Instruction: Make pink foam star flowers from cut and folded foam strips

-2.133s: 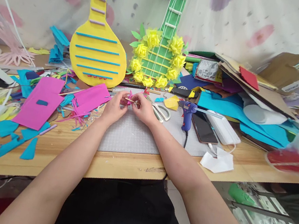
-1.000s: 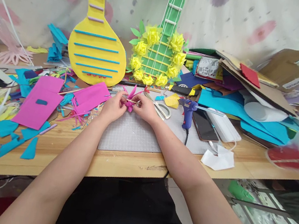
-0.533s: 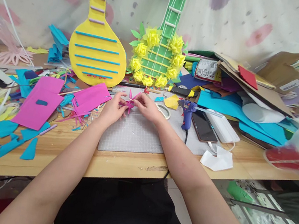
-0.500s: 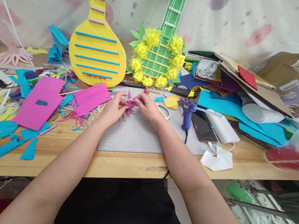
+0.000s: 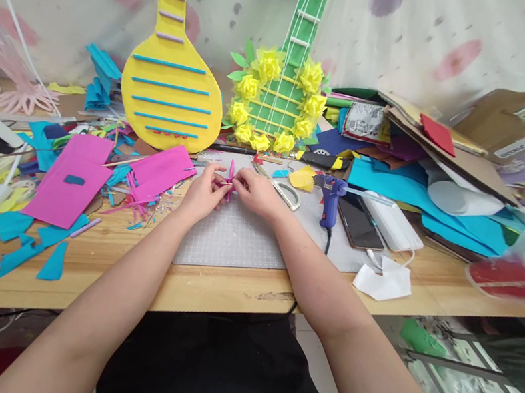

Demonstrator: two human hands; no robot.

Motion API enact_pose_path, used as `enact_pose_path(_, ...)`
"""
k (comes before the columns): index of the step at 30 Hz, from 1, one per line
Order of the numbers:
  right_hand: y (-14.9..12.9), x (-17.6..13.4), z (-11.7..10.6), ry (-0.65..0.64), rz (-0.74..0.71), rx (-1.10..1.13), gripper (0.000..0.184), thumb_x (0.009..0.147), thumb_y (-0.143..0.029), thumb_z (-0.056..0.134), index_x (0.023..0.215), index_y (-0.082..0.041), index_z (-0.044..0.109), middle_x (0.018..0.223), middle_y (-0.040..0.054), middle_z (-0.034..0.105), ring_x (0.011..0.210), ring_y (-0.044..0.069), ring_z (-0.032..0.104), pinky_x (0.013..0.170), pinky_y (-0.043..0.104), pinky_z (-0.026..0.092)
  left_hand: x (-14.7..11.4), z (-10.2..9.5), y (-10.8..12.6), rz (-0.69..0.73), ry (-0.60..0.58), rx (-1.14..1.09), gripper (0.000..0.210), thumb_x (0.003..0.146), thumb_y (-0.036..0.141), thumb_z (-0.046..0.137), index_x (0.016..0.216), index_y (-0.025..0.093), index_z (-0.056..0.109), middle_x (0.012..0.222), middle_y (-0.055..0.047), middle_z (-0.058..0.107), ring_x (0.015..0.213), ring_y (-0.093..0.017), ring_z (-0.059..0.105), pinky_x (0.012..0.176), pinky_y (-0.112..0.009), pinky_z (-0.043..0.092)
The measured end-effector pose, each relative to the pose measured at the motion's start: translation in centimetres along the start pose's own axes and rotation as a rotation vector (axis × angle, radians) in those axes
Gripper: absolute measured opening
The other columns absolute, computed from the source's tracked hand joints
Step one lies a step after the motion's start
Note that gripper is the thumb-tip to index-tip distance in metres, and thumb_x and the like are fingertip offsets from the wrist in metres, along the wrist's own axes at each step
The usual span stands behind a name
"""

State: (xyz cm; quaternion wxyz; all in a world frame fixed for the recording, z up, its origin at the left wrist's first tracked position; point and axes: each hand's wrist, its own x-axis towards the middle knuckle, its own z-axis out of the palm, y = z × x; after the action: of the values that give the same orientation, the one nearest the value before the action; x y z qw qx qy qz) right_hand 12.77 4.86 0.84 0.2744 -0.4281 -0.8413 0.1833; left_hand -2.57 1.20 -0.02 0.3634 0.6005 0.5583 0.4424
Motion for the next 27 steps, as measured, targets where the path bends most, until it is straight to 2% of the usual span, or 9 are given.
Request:
enact_pose_path(3,-0.14,-0.08,-0.07,-0.008,-0.044,0.012,0.018,0.086,-0.033,0.048,0.08,-0.018,0.056,0.079,0.0036,0.062,0.07,0.014,0.051,0.064,0.026,0.034,0.09,-0.1,-0.43,0.046,-0.002,0.064,0.033,0.078,0.021,0.058,0.108,0.023,0.045,0.079,0.002,0.058,0.053,-0.009,0.057,0.041,-0.019,0.043)
enact_pose_path(6,-0.22,-0.04,-0.1,-0.008,-0.031,0.021,0.022,0.085,-0.037,0.051,0.076,-0.018,0.056,0.076,0.0031,0.062,0.068,0.014,0.05,0.062,0.025,0.033,0.21,-0.28,-0.81,0.137,0.042,0.181,0.03,0.077,0.019,0.058,0.106,0.022,0.049,0.082,0.001,0.06,0.059,-0.01,0.058,0.053,-0.023,0.047)
enact_pose_path(10,-0.32,0.05,-0.03,0.007,0.024,0.019,0.02,0.086,-0.033,0.048,0.075,-0.018,0.057,0.07,0.0022,0.061,0.063,0.013,0.048,0.06,0.025,0.031,0.24,-0.37,-0.72,0.298,0.165,0.354,0.02,0.075,0.018,0.063,0.093,0.021,0.056,0.097,-0.002,0.057,0.065,-0.01,0.055,0.066,-0.027,0.047)
enact_pose_path(14,-0.46,0.09,-0.01,0.01,0.052,0.038,0.017,0.083,-0.026,0.046,0.077,-0.017,0.059,0.068,0.0018,0.06,0.063,0.013,0.048,0.061,0.025,0.031,0.16,-0.37,-0.23,0.393,0.187,0.429,0.005,0.079,0.017,0.058,0.082,0.02,0.062,0.095,-0.003,0.053,0.07,-0.012,0.054,0.068,-0.027,0.045)
enact_pose_path(20,-0.38,0.01,-0.12,0.012,0.052,0.1,0.013,0.078,-0.023,0.048,0.076,-0.016,0.059,0.067,0.0007,0.059,0.063,0.012,0.048,0.061,0.024,0.032,0.29,-0.64,-0.1,0.413,0.159,0.46,0.007,0.081,0.021,0.059,0.082,0.02,0.066,0.091,-0.003,0.054,0.079,-0.014,0.057,0.066,-0.026,0.044)
enact_pose_path(27,-0.07,-0.11,-0.03,0.027,0.02,0.148,0.013,0.077,-0.022,0.049,0.077,-0.015,0.06,0.068,0.0004,0.06,0.062,0.01,0.05,0.062,0.023,0.034,0.43,-0.72,-0.07,0.378,0.097,0.567,0.011,0.084,0.024,0.054,0.085,0.018,0.064,0.095,-0.006,0.055,0.086,-0.017,0.057,0.077,-0.03,0.046)
